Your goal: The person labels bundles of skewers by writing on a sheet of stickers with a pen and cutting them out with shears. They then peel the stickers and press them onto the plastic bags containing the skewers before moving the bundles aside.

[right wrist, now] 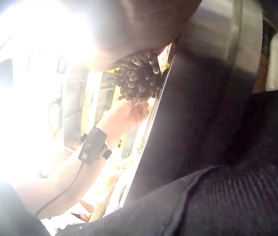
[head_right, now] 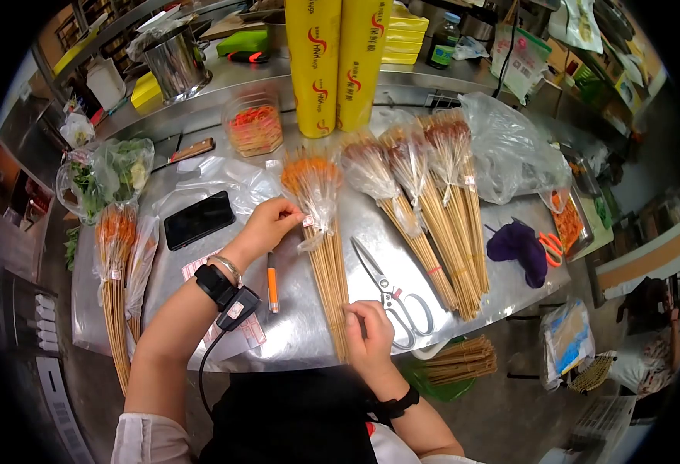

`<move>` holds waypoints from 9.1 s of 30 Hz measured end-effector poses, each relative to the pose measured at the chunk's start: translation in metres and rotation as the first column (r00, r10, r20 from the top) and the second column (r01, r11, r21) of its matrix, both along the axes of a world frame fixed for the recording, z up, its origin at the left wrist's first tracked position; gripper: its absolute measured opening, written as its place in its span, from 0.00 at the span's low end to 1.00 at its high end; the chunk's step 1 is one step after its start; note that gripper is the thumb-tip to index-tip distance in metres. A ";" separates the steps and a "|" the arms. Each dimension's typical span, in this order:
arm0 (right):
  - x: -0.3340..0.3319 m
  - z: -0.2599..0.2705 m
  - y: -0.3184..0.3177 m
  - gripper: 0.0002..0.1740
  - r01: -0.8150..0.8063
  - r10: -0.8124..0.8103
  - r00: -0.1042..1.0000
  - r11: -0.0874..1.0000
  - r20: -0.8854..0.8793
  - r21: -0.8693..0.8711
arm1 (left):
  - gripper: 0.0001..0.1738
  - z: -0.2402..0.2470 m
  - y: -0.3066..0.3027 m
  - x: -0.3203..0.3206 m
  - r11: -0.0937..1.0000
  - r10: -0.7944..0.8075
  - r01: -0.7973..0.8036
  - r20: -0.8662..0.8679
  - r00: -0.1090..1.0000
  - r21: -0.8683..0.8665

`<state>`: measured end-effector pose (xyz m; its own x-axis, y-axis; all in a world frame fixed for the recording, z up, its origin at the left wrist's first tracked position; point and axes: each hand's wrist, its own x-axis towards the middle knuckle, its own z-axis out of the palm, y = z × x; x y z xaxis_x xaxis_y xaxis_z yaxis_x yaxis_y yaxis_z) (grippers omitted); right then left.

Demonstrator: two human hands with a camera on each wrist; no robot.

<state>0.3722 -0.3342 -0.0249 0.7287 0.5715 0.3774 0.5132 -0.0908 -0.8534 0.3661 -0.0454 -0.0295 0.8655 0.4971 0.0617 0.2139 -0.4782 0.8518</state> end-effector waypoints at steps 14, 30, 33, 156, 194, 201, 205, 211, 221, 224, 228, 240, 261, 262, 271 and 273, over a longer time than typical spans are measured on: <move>0.000 0.001 0.000 0.05 -0.004 0.004 1.000 1.000 -0.001 0.005 | 0.12 0.001 -0.012 0.001 0.998 0.052 -0.053 0.026 0.998 0.021; 0.000 -0.004 -0.002 0.04 0.001 -0.001 1.000 1.000 -0.013 0.018 | 0.21 0.003 -0.013 0.001 0.892 0.098 -0.139 -0.116 0.988 -0.430; -0.001 -0.003 -0.001 0.05 0.001 0.000 1.000 1.000 -0.020 0.021 | 0.22 -0.003 -0.013 0.007 0.929 0.129 -0.171 -0.147 0.981 -0.328; 0.001 0.004 0.010 0.44 -0.095 0.094 0.995 0.939 -0.019 -0.331 | 0.07 0.063 -0.103 -0.301 0.603 0.435 -0.152 0.162 0.886 -0.783; -0.024 0.004 0.034 0.25 -0.306 0.417 0.812 0.900 0.408 -0.311 | 0.29 0.076 0.030 -0.491 0.545 0.799 -0.692 0.044 0.599 -0.473; -0.022 -0.003 0.036 0.25 -0.183 0.355 0.826 0.903 0.438 -0.388 | 0.42 0.031 0.060 -0.515 0.565 0.820 -0.633 -0.277 0.500 0.529; -0.023 -0.007 0.038 0.25 -0.144 0.334 0.822 0.906 0.462 -0.398 | 0.47 0.100 0.022 -0.441 0.651 0.759 -0.716 -0.203 0.619 0.253; -0.020 -0.008 0.039 0.25 -0.134 0.319 0.829 0.911 0.459 -0.390 | 0.52 0.054 0.023 -0.422 0.695 0.584 -0.407 -0.135 0.800 0.593; -0.021 -0.009 0.036 0.25 -0.135 0.298 0.856 0.918 0.423 -0.373 | 0.50 0.109 0.020 -0.456 0.632 0.707 -0.626 0.011 0.707 -0.457; -0.020 -0.012 0.037 0.25 -0.146 0.305 0.858 0.916 0.413 -0.374 | 0.49 0.106 0.013 -0.462 0.599 0.739 -0.652 0.009 0.673 -0.464; -0.018 -0.013 0.037 0.25 -0.142 0.310 0.855 0.910 0.415 -0.389 | 0.49 0.100 0.009 -0.463 0.590 0.763 -0.677 0.029 0.646 -0.439; -0.016 -0.013 0.040 0.21 -0.115 0.276 0.831 0.934 0.483 -0.338 | 0.50 0.063 0.011 -0.475 0.615 0.774 -0.773 -0.071 0.630 -0.153; -0.015 -0.010 0.037 0.27 -0.140 0.281 0.860 0.933 0.427 -0.331 | 0.49 0.044 0.013 -0.453 0.701 0.712 -0.709 -0.018 0.702 0.084; -0.015 -0.010 0.037 0.26 -0.140 0.278 0.861 0.935 0.427 -0.326 | 0.49 0.040 0.014 -0.455 0.703 0.709 -0.705 -0.011 0.705 0.090; -0.030 0.012 0.035 0.27 -0.305 0.447 0.784 0.881 0.430 -0.362 | 0.47 0.025 0.020 -0.462 0.727 0.684 -0.675 -0.046 0.728 0.130; -0.044 0.016 0.039 0.30 -0.375 0.527 0.740 0.839 0.417 -0.394 | 0.47 0.025 0.020 -0.461 0.730 0.678 -0.664 -0.047 0.734 0.159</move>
<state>0.3277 -0.2953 -0.0088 0.1143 0.9145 0.3882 0.8901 0.0793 -0.4489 -0.0951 -0.0256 -0.0048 0.3137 0.9442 0.0998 0.5956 -0.2776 0.7538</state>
